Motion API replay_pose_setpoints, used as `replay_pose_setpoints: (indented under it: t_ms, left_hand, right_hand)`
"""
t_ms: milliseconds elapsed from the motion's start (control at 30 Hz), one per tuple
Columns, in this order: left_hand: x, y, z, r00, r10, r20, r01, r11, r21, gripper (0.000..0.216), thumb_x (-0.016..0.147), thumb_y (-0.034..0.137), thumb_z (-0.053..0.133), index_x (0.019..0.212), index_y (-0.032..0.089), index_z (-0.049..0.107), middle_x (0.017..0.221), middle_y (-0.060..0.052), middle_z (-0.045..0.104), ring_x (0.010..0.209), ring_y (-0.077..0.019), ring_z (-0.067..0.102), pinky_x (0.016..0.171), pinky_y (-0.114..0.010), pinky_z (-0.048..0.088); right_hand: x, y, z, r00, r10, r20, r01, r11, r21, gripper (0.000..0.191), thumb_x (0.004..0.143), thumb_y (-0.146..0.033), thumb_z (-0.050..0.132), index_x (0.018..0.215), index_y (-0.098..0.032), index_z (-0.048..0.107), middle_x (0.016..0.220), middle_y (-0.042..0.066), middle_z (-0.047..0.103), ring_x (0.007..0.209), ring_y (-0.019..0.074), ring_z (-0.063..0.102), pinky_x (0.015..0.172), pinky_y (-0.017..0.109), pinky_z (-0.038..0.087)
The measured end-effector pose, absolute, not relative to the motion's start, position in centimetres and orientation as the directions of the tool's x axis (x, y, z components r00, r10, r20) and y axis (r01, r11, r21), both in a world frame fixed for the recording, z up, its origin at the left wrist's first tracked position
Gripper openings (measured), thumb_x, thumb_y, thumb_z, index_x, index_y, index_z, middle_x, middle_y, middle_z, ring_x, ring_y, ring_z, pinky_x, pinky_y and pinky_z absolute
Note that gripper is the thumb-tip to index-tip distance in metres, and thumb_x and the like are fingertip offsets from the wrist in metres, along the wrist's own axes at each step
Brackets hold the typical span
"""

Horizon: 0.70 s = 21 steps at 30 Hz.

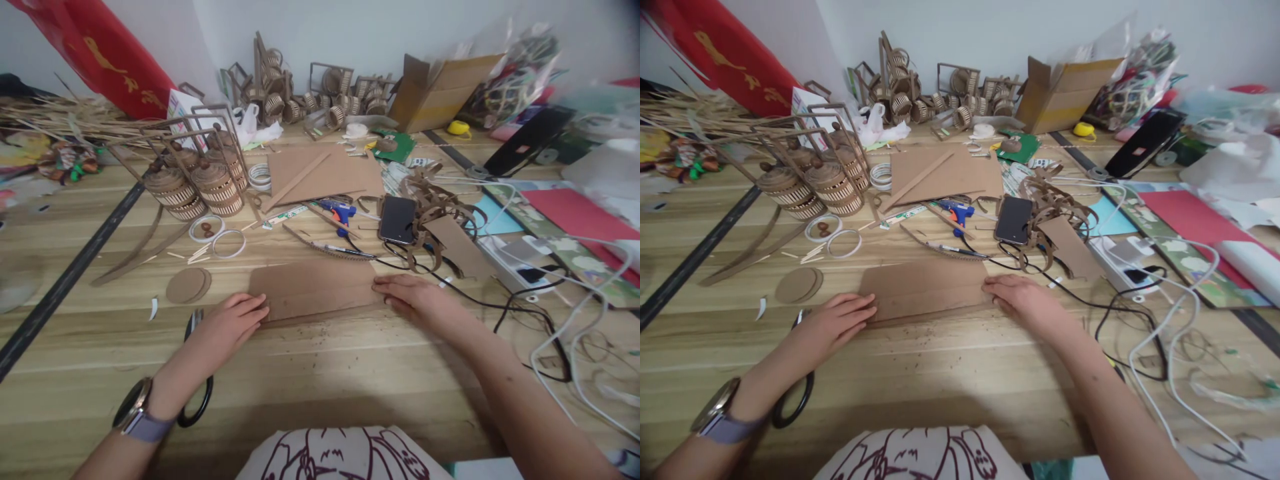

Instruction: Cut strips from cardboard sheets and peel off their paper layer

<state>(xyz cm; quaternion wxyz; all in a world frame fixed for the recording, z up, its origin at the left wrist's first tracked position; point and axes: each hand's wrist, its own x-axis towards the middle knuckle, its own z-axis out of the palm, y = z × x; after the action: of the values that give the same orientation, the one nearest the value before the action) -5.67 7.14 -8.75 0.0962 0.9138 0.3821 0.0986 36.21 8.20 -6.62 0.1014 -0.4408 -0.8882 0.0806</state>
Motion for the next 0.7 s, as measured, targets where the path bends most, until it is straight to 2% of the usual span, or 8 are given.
replay_pose_setpoints:
  t_ms: [233,467,533,633,700]
  left_hand:
    - [-5.4,7.1,-8.2,0.683,0.727,0.076,0.683,-0.672,0.286,0.031,0.099,0.020,0.050,0.123,0.022,0.070,0.132,-0.008,0.067,0.118,-0.0232,0.058,0.099,-0.041,0.054]
    - [-5.0,7.6,-6.8,0.691,0.723,-0.014,0.711,-0.676,0.194,0.033,0.100,0.016,0.046,0.118,0.025,0.072,0.130,-0.009,0.064,0.114,-0.0243,0.056,0.096,-0.041,0.051]
    - [-4.5,8.1,-6.1,0.685,0.726,-0.049,0.721,-0.667,0.188,0.031,0.099,0.014,0.047,0.110,0.024,0.074,0.121,-0.008,0.064,0.107,-0.0229,0.058,0.090,-0.036,0.050]
    - [-3.1,9.1,-4.6,0.708,0.685,-0.172,0.707,-0.684,0.179,0.028,0.095,0.007,0.047,0.093,0.019,0.072,0.100,-0.005,0.064,0.080,-0.0157,0.060,0.069,-0.026,0.046]
    - [-1.9,10.1,-3.5,0.736,0.622,-0.268,0.671,-0.724,0.161,0.026,0.092,0.004,0.049,0.091,0.019,0.069,0.093,-0.002,0.062,0.070,-0.0137,0.057,0.058,-0.026,0.039]
  right_hand:
    - [36.4,8.3,-6.7,-0.604,0.787,0.126,0.753,0.616,-0.232,0.035,0.091,-0.014,0.047,0.115,-0.021,0.072,0.118,0.010,0.075,0.110,0.0224,0.070,0.093,0.039,0.058]
    - [36.9,8.7,-7.5,-0.605,0.783,0.147,0.744,0.621,-0.249,0.035,0.093,-0.021,0.047,0.115,-0.024,0.074,0.117,0.009,0.075,0.106,0.0251,0.072,0.091,0.043,0.060]
    - [37.0,8.9,-7.8,-0.614,0.773,0.159,0.737,0.634,-0.234,0.035,0.093,-0.022,0.045,0.114,-0.023,0.074,0.115,0.009,0.076,0.104,0.0258,0.072,0.089,0.043,0.061]
    - [37.2,9.0,-8.1,-0.634,0.755,0.169,0.721,0.656,-0.225,0.035,0.093,-0.022,0.045,0.113,-0.022,0.074,0.113,0.009,0.076,0.103,0.0262,0.073,0.088,0.043,0.061]
    - [37.2,9.1,-8.1,-0.634,0.755,0.168,0.718,0.655,-0.238,0.035,0.092,-0.022,0.046,0.114,-0.023,0.074,0.113,0.008,0.076,0.105,0.0261,0.072,0.090,0.043,0.061]
